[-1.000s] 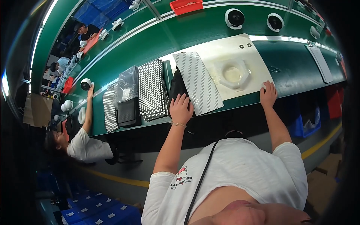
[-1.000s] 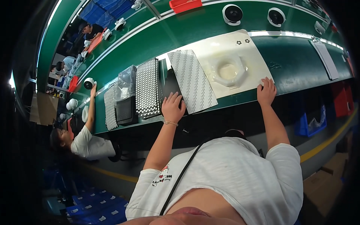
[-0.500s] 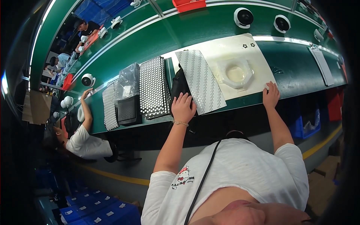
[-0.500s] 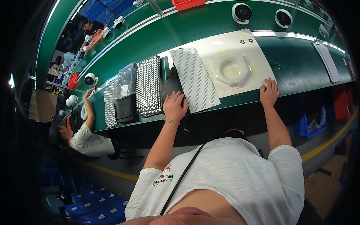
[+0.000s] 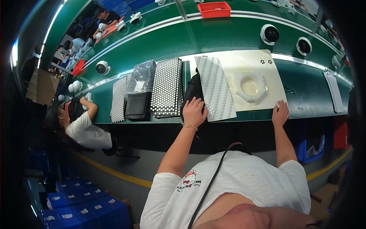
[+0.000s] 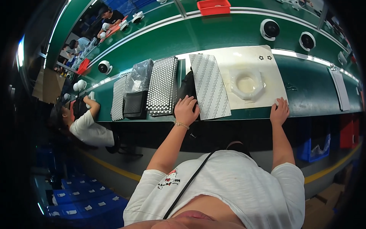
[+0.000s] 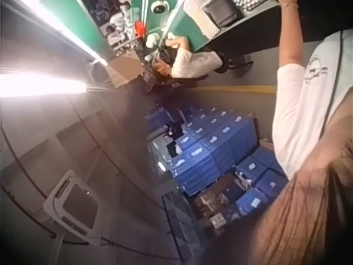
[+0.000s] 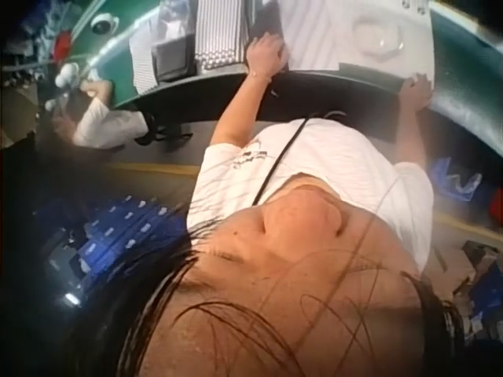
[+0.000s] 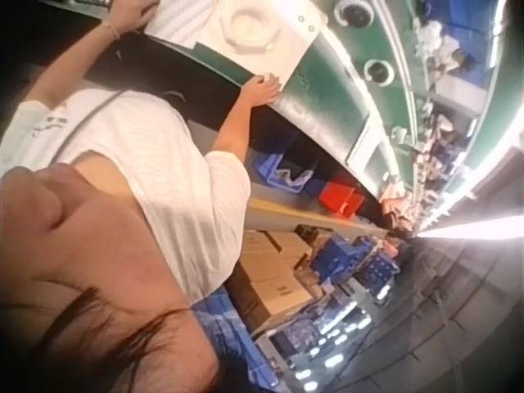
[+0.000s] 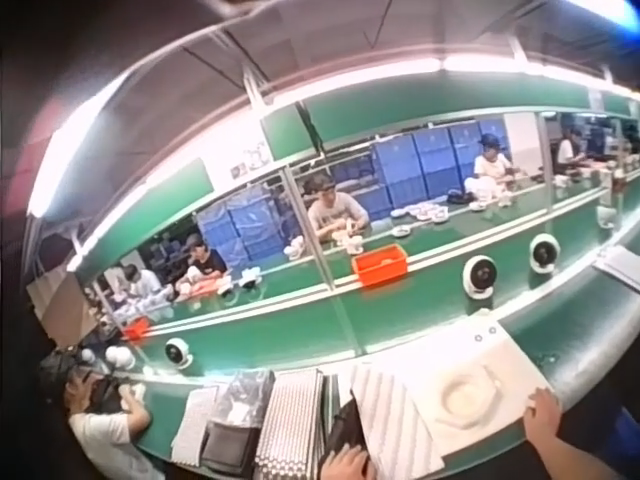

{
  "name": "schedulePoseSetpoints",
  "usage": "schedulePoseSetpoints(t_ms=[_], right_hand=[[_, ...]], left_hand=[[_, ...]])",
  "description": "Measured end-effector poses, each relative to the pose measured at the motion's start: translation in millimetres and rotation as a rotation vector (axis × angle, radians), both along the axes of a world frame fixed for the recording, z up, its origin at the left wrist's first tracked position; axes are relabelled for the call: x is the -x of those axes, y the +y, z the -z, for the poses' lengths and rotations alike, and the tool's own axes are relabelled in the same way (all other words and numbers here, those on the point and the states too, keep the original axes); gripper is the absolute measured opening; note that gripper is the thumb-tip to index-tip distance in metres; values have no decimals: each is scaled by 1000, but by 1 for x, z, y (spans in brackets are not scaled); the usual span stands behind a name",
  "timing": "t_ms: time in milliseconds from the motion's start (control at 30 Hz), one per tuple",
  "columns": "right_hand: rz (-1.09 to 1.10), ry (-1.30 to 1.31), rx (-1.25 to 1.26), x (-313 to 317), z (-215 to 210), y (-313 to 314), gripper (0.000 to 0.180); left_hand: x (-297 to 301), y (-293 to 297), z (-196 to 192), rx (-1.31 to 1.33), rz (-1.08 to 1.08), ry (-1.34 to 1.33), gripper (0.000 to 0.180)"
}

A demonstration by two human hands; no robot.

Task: The recorder is assembling security camera components on a factory production line.

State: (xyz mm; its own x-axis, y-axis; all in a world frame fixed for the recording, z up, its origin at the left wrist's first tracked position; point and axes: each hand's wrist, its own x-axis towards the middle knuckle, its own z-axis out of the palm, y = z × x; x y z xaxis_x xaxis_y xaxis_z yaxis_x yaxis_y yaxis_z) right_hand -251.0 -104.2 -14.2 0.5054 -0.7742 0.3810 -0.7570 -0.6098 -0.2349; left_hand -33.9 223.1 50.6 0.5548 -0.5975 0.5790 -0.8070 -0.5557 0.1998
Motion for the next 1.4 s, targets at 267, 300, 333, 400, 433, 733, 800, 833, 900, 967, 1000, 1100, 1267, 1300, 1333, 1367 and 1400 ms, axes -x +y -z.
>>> schedulePoseSetpoints(t_ms=[267, 300, 333, 400, 433, 733, 800, 833, 900, 967, 1000, 1100, 1267, 1300, 1333, 1367, 1400], right_hand=[[-11, -11, 1, 1, 6, -4, 28], [-17, -17, 24, 2, 7, -6, 28], [-24, -23, 44, 3, 6, -5, 28], [-24, -27, 54, 2, 4, -5, 28], [-21, -32, 46, 0, 3, -5, 28], [-44, -56, 62, 2, 3, -5, 28], [-50, -48, 34, 2, 5, -6, 28], [-55, -47, 33, 2, 3, -5, 28], [-56, -45, 35, 3, 2, -5, 28], [-69, -47, 37, 2, 2, -6, 28], [-79, -47, 32, 2, 3, -6, 28], [-118, -36, 14, 4, 0, -7, 27], [-170, -30, -99, 9, 1, -15, 27], [-168, -28, -100, 13, 1, -19, 27], [-206, -12, -189, 15, -4, -24, 28], [-239, 6, -277, 14, -4, -32, 29], [-337, -199, -464, 15, 4, -47, 26]], left_hand=[[-8, 25, -29, 411, 8, 362, 15], [-19, 37, -26, 454, -81, 408, 17], [-31, 57, -19, 494, -231, 386, 21], [-58, 92, -6, 416, -445, 337, 32], [-74, 110, 7, 325, -499, 395, 38], [-106, 130, 32, -24, -859, 724, 62], [-109, 136, 29, -119, -788, 851, 70], [-108, 131, 22, -230, -801, 880, 71], [-97, 113, 9, -274, -875, 861, 72], [-99, 107, 6, -253, -957, 921, 72], [-103, 103, 3, -247, -997, 946, 74], [-122, 104, -14, -264, -905, 1207, 68], [-135, 122, -1, 114, -632, 1494, 57], [-124, 114, -13, 276, -683, 1531, 47], [-122, 124, -3, 378, -637, 1545, 39], [-114, 115, -16, 396, -661, 1549, 36], [-116, 121, -6, 473, -581, 1541, 33]])
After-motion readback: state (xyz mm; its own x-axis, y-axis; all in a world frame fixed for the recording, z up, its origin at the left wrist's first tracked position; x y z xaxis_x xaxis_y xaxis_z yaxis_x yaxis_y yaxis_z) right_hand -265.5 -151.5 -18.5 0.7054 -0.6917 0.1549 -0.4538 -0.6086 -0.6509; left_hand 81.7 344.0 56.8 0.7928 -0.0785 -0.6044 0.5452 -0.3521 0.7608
